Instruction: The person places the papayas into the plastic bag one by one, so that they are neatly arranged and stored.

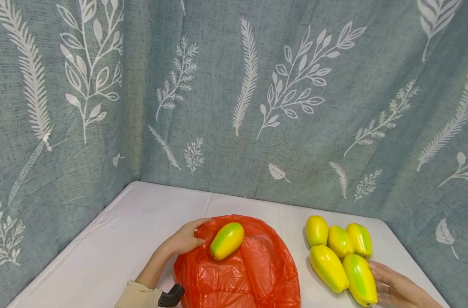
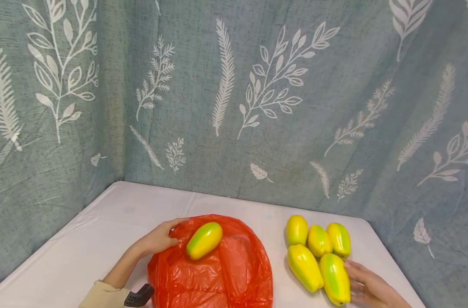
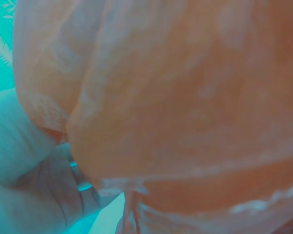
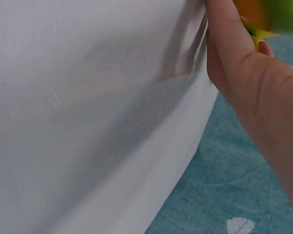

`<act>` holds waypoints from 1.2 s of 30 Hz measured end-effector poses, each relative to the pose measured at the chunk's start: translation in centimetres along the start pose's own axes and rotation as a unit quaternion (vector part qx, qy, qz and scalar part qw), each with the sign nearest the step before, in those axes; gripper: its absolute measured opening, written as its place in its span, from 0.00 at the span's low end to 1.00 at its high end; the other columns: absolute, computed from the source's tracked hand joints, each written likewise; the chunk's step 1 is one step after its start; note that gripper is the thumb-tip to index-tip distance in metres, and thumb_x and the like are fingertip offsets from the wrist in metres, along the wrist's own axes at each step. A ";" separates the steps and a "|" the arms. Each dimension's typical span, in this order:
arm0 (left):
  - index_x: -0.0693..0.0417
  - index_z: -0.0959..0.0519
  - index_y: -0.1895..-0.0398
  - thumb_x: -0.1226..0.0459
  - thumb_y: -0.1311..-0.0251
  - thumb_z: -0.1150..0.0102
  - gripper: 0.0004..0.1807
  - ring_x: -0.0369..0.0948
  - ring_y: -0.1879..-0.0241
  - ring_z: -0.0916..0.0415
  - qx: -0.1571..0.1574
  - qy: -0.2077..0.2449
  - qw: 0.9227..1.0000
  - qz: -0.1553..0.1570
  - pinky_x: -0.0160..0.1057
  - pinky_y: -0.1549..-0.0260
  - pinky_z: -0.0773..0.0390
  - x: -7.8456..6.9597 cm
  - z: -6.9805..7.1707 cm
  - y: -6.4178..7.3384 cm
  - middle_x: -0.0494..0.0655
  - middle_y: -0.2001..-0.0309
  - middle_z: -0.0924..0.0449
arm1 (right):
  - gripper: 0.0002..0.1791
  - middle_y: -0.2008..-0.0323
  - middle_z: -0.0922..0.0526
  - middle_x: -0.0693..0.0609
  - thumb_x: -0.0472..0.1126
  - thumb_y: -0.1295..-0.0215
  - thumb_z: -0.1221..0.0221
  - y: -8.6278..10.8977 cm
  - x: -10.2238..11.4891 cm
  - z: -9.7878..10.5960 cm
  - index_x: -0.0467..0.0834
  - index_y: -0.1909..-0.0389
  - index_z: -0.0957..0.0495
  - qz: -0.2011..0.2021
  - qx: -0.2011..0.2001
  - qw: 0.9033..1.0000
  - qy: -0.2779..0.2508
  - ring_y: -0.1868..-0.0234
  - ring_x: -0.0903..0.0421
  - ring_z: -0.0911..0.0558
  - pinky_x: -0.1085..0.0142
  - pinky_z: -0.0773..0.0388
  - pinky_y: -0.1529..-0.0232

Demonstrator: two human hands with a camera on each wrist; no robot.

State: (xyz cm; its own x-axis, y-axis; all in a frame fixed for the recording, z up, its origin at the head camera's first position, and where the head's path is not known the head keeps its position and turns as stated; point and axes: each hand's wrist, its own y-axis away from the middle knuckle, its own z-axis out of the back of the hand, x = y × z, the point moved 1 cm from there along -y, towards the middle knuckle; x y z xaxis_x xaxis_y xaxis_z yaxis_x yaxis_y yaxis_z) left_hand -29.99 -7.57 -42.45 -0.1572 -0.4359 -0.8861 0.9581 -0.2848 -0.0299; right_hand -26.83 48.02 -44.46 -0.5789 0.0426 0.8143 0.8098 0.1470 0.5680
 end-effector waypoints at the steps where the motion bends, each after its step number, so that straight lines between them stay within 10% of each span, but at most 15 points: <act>1: 0.62 0.33 0.36 0.80 0.47 0.46 0.31 0.54 0.51 0.26 0.000 0.000 1.000 0.000 0.50 0.59 0.20 0.0 0.0 0.0 0.61 0.42 0.29 | 0.49 0.39 0.51 0.27 0.52 0.29 0.50 -0.1 0.0 -0.2 0.29 0.30 0.73 0.004 -0.006 1.000 0.016 0.46 0.38 0.34 0.48 0.33 0.41; 23: 0.62 0.31 0.37 0.80 0.49 0.45 0.31 0.54 0.49 0.27 -0.011 -0.015 1.000 0.002 0.53 0.55 0.22 -0.2 -0.1 -0.1 0.59 0.43 0.28 | 0.50 0.48 0.32 0.32 0.51 0.32 0.47 -0.4 0.0 -1.7 0.29 0.31 0.71 0.006 -0.057 0.992 0.115 0.57 0.48 0.23 0.51 0.23 0.51; 36: 0.62 0.31 0.37 0.80 0.48 0.45 0.31 0.53 0.50 0.27 -0.015 -0.012 1.000 0.007 0.53 0.57 0.22 -0.3 -0.1 0.0 0.59 0.43 0.28 | 0.53 0.40 0.53 0.21 0.54 0.32 0.48 -0.1 -0.1 -1.3 0.27 0.32 0.75 0.001 -0.076 0.991 0.108 0.42 0.28 0.40 0.47 0.27 0.47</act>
State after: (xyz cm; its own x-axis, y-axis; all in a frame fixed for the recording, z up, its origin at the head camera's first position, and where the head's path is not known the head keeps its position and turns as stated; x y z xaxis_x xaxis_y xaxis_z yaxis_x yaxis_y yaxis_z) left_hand -29.96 -7.35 -42.27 -0.1492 -0.4598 -0.8754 0.9668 -0.2537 -0.0315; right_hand -26.68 46.72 -44.45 -0.5564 -0.1715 0.8131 0.8256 -0.0035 0.5642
